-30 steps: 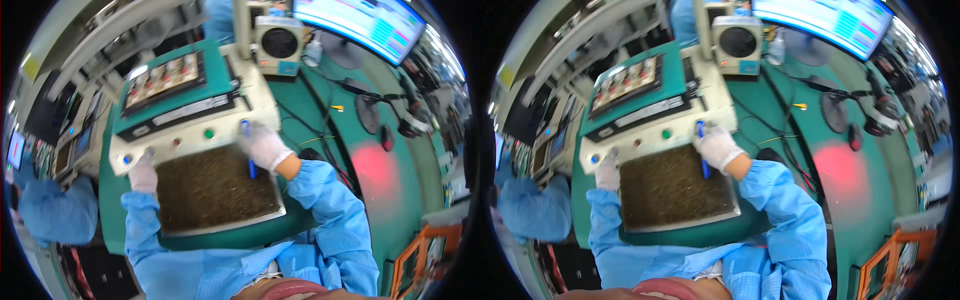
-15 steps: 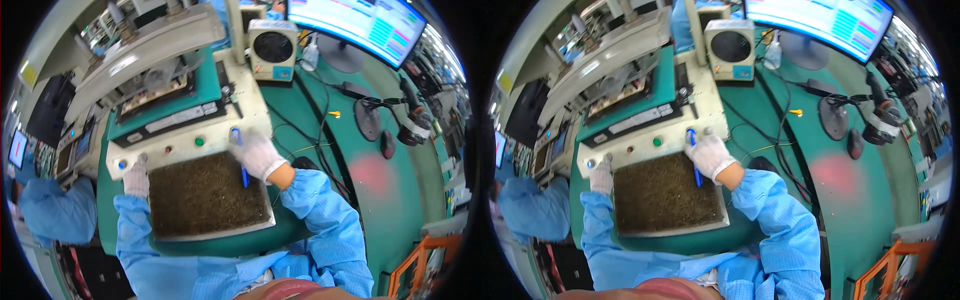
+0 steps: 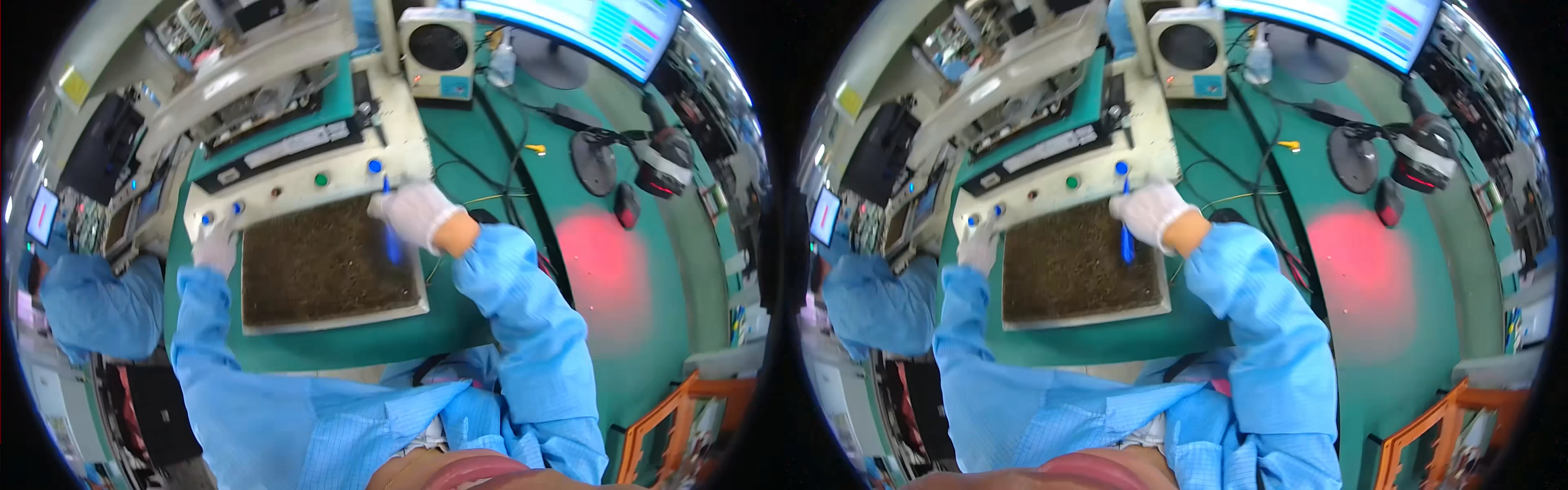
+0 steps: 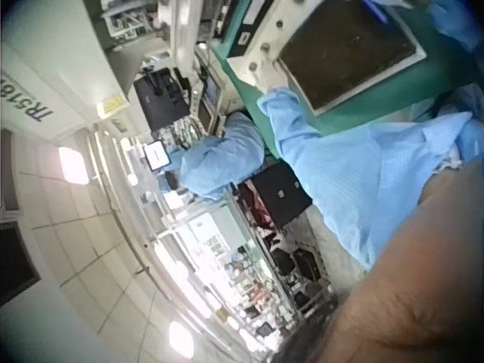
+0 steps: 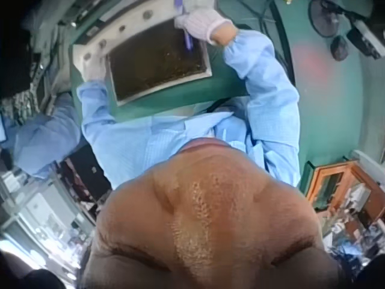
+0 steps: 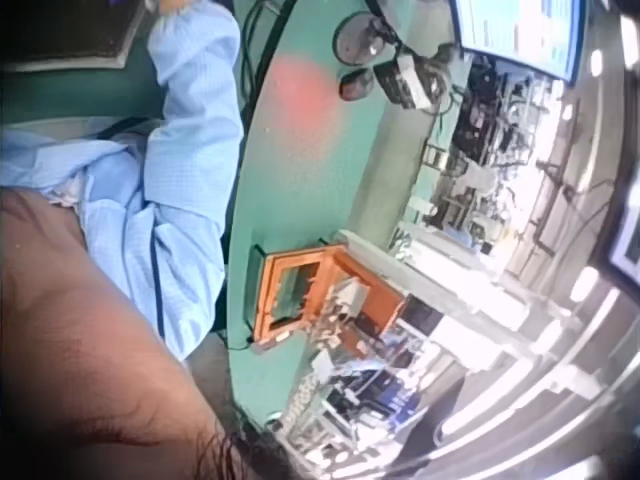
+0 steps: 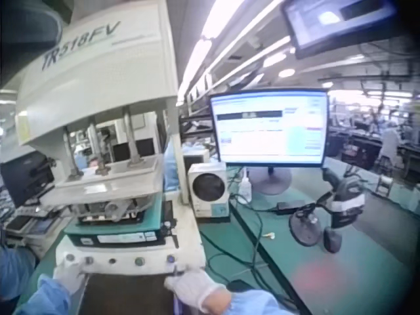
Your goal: Testing and inspecting printed circuit boards using specialized testing machinery and a pen for marking.
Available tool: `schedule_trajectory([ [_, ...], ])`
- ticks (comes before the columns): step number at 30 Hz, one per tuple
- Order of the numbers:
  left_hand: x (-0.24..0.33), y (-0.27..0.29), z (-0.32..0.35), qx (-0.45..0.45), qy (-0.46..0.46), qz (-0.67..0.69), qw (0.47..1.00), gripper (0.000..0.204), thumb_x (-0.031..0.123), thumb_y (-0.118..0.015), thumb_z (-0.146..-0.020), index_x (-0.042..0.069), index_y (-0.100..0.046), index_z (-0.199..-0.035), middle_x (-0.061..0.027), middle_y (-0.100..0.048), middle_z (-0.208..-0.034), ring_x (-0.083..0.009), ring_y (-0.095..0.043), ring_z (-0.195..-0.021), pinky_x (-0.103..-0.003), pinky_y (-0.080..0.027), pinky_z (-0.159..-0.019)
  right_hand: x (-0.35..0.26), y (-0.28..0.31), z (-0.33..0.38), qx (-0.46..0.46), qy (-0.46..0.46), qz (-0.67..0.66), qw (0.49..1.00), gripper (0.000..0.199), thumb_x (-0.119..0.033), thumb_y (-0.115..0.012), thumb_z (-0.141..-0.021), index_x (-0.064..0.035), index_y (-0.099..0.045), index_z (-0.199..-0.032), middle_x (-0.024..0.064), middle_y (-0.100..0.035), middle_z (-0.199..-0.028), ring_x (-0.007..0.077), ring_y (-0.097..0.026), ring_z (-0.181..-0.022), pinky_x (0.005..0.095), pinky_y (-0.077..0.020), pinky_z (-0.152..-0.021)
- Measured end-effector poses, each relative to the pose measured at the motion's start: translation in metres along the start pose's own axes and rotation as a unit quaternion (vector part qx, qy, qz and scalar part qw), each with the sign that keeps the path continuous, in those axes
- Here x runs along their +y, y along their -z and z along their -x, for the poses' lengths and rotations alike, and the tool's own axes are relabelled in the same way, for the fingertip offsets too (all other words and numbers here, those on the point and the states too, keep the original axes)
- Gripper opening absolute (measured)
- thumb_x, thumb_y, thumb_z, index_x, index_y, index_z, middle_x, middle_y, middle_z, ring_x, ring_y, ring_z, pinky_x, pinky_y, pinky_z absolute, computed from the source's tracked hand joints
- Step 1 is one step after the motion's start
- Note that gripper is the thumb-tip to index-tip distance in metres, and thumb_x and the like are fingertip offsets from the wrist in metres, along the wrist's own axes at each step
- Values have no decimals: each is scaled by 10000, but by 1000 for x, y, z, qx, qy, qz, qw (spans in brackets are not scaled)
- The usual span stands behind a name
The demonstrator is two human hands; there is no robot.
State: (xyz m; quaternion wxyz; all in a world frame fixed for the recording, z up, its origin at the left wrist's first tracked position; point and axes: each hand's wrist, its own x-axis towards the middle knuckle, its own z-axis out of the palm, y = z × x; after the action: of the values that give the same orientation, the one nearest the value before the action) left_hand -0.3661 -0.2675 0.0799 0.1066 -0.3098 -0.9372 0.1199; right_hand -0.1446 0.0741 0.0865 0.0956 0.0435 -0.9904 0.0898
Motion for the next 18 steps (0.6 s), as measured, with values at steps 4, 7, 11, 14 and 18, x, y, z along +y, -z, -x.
schedule_trajectory([
  [4,-36,-27,78,68,347,176,919,668,369,-510,-948,171,-218,-1515,-160,-563,-1322,-474,-526,-1160,-462,-356,-1082,8,40,101,66,95,19,993,228,-135,-496,-867,-149,-594,-1073,96,-547,-558,303,-607,-548,426,-463,-480],
  [7,-39,-52,137,43,360,226,904,653,361,-498,-953,188,-215,-1514,-260,-513,-1331,-488,-529,-1150,-509,-434,-979,7,41,155,119,113,-19,986,315,-133,-561,-817,-158,-588,-1130,136,-618,-794,308,-627,-646,428,-506,-552],
  [11,-33,-75,153,-154,201,-97,962,511,271,-387,-1001,227,-264,-1494,-115,-249,-1566,-462,-338,-1353,-561,-348,-1061,-40,-6,170,12,149,-229,962,388,-151,-583,-806,-180,-581,-1193,128,-634,-1198,308,-653,-889,405,-539,-788],
  [14,-23,-65,130,-198,229,-22,953,471,250,-307,-1019,256,-276,-1489,-2,-78,-1616,-452,-173,-1427,-600,-263,-1100,-60,-46,183,-60,320,-59,944,358,-214,-584,-835,-205,-600,-1192,86,-557,-1329,284,-543,-1191,437,-425,-1034],
  [18,-37,-73,131,-193,247,-18,949,497,379,-264,-1028,255,-240,-1509,-12,-126,-1610,-413,-148,-1446,-572,-187,-1138,-50,-66,193,-30,341,-93,935,290,-257,-583,-844,-183,-644,-1118,113,-521,-1359,393,-399,-1326,465,-348,-1112],
])
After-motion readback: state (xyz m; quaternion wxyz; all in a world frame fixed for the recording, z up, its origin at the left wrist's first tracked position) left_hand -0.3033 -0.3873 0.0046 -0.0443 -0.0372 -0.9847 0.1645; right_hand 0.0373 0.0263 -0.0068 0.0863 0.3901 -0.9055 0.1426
